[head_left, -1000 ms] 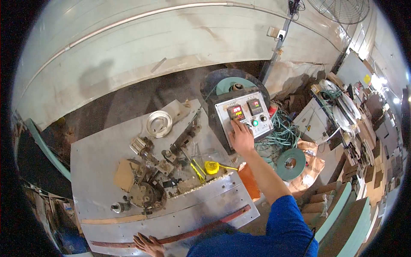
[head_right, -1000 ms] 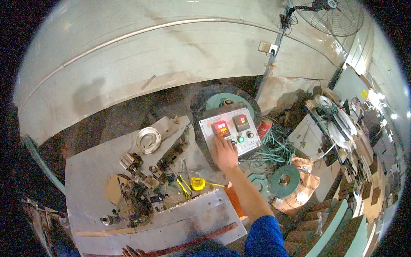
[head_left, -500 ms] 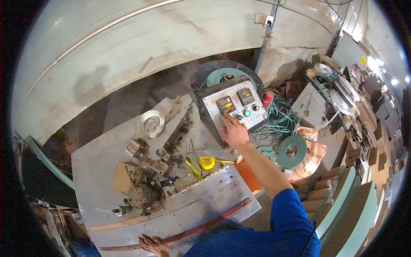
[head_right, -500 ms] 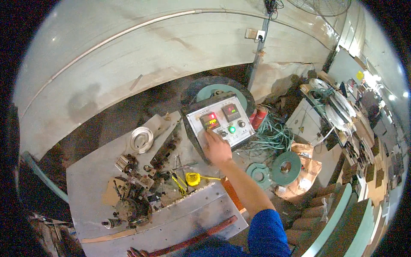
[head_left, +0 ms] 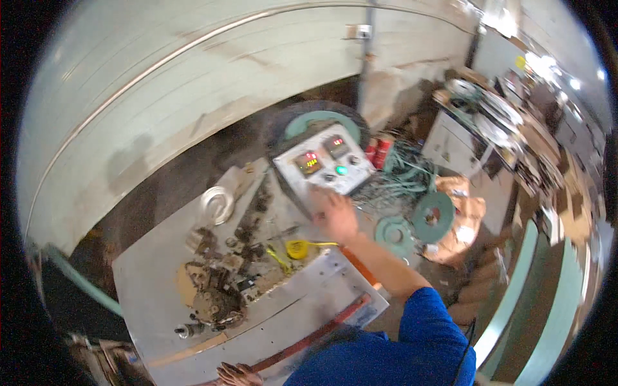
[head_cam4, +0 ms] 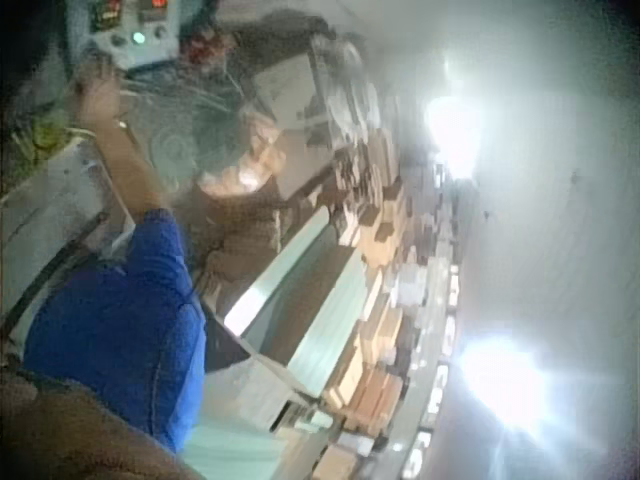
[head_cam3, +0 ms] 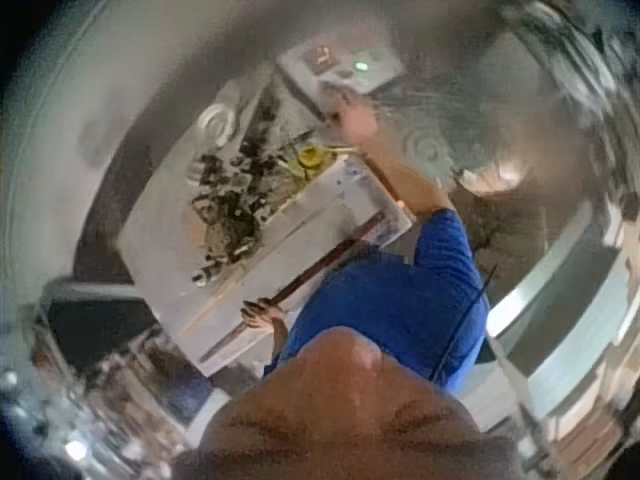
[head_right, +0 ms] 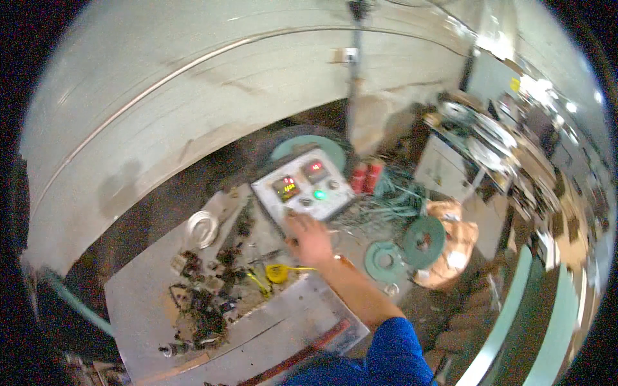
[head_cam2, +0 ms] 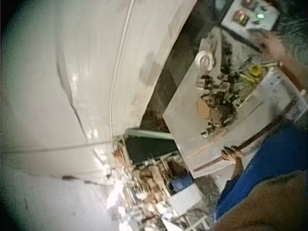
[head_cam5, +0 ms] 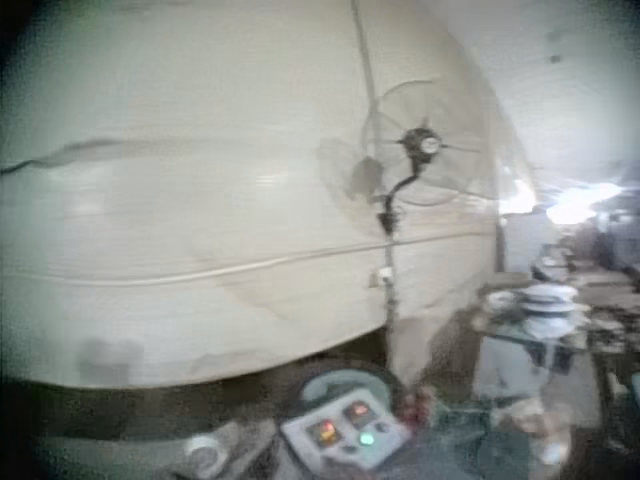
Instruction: The person is processing green wooden panels in a factory by measuring them, marking them with a utility knife, and feeding them into an edge-banding machine.
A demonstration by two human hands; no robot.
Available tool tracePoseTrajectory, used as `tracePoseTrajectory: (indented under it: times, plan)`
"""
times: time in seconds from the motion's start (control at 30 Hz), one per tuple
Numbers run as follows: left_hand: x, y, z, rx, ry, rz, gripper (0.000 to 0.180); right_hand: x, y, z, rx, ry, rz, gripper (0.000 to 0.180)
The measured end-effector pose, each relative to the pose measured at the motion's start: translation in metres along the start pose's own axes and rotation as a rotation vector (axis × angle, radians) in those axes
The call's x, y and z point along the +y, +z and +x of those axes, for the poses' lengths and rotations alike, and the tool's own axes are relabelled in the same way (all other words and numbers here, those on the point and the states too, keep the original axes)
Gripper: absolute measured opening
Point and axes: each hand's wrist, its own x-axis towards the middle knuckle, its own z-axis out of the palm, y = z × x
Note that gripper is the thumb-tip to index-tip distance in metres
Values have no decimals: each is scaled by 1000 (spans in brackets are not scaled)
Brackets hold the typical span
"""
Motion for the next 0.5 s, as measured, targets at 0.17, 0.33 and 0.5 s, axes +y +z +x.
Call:
tracePoseTrajectory:
  times: [0.17,0.33,0.5]
  plan:
    - [-7,11,-13,281,100,-17,57,-8,-27,-144,-1,92,120,48]
    - [-17,38,-16,291,167,-76,68,-11,-72,-299,-46,428,174,42]
    - [-56,64,-12,277,221,-78,79,-31,-111,-439,-136,839,160,38]
